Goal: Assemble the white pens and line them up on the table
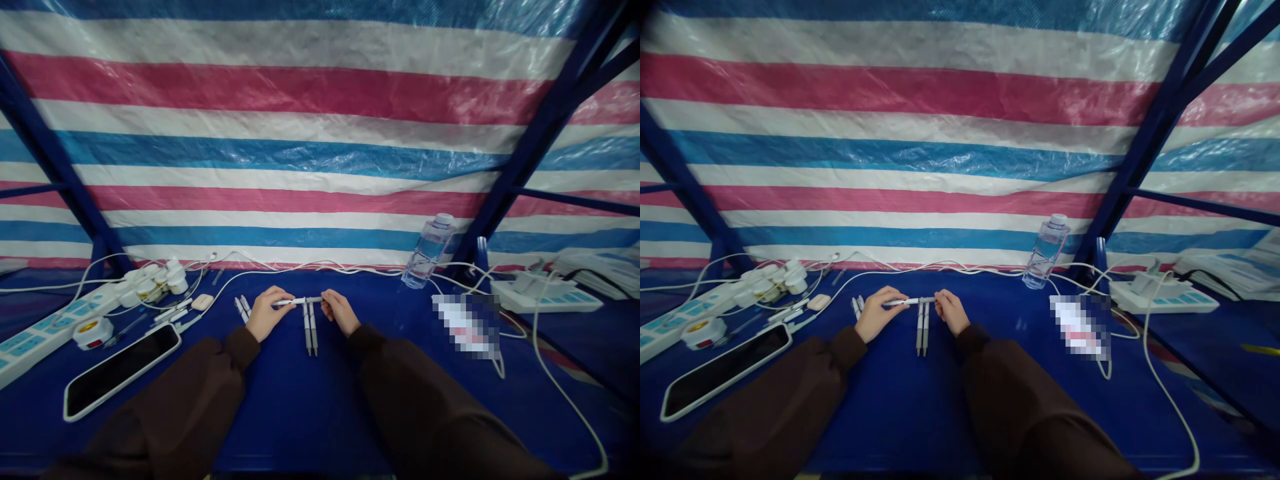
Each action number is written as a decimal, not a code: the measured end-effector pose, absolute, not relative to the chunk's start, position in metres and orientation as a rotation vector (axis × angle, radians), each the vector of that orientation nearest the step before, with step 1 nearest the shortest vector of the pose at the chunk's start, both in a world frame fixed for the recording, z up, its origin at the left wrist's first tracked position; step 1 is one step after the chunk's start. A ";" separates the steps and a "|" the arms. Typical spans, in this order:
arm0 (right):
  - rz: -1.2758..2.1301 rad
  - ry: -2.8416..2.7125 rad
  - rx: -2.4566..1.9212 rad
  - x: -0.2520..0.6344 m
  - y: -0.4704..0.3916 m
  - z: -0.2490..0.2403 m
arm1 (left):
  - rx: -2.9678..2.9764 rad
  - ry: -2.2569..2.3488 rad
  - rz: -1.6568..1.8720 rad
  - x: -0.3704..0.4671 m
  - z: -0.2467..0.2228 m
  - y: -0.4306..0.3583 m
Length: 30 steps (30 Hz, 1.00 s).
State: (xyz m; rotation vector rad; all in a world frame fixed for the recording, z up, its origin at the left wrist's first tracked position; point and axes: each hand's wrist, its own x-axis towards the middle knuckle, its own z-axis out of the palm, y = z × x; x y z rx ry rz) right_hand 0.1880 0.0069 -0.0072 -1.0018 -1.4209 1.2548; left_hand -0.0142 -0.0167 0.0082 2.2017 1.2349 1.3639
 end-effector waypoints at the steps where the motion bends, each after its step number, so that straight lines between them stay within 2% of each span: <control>1: 1.281 -1.396 -0.980 0.188 0.007 -0.007 | 2.203 1.244 1.365 -0.014 0.008 -0.017; 10: 1.147 -1.607 -1.101 0.189 0.001 -0.001 | 2.205 1.253 1.370 -0.015 0.008 -0.016; 18: 1.298 -1.480 -0.944 0.189 0.004 -0.003 | 2.216 1.261 1.405 -0.016 0.007 -0.015; 25: 1.240 -1.596 -1.002 0.188 0.002 -0.001 | 2.249 1.269 1.411 -0.017 0.005 -0.014; 30: 1.321 -1.507 -1.020 0.188 0.003 0.000 | 2.255 1.298 1.413 -0.017 0.009 -0.016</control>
